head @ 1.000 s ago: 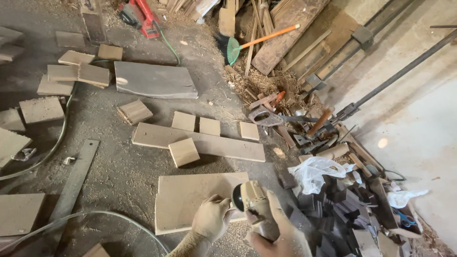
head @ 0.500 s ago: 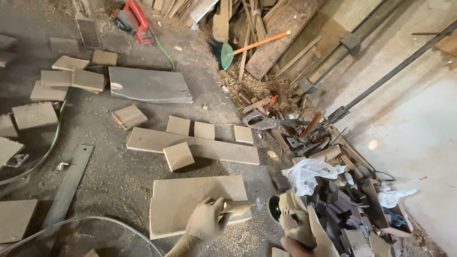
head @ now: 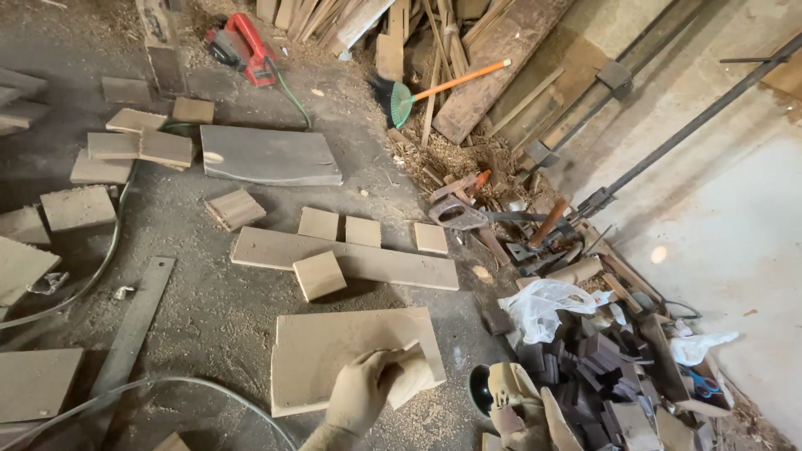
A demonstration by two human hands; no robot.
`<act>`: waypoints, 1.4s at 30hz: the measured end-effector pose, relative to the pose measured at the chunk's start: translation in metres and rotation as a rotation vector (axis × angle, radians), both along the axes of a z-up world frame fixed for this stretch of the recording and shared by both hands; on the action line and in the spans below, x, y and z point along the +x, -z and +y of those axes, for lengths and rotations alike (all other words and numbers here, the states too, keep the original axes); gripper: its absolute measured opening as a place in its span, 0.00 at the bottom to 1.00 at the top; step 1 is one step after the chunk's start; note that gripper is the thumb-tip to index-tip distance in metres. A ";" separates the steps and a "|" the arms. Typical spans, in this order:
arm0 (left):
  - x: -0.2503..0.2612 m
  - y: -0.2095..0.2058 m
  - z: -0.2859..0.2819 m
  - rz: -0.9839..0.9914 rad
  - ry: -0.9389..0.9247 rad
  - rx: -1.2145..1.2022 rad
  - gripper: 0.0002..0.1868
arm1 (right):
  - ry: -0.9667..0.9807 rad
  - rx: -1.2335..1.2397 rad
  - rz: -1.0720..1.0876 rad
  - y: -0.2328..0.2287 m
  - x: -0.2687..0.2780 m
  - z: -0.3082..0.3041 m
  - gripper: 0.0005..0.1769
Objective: Sanding the edges of wooden boards using a handheld angle grinder
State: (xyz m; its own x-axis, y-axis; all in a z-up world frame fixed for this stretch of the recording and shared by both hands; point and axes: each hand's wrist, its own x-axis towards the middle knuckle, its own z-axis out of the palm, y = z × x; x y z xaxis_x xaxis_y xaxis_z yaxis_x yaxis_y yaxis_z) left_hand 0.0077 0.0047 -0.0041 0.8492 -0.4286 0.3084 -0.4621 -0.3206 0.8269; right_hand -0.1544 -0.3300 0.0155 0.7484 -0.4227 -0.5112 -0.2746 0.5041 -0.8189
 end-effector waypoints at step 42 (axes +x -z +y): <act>0.000 -0.021 0.016 -0.001 0.345 -0.129 0.18 | -0.211 -1.267 -0.286 0.017 -0.038 0.047 0.67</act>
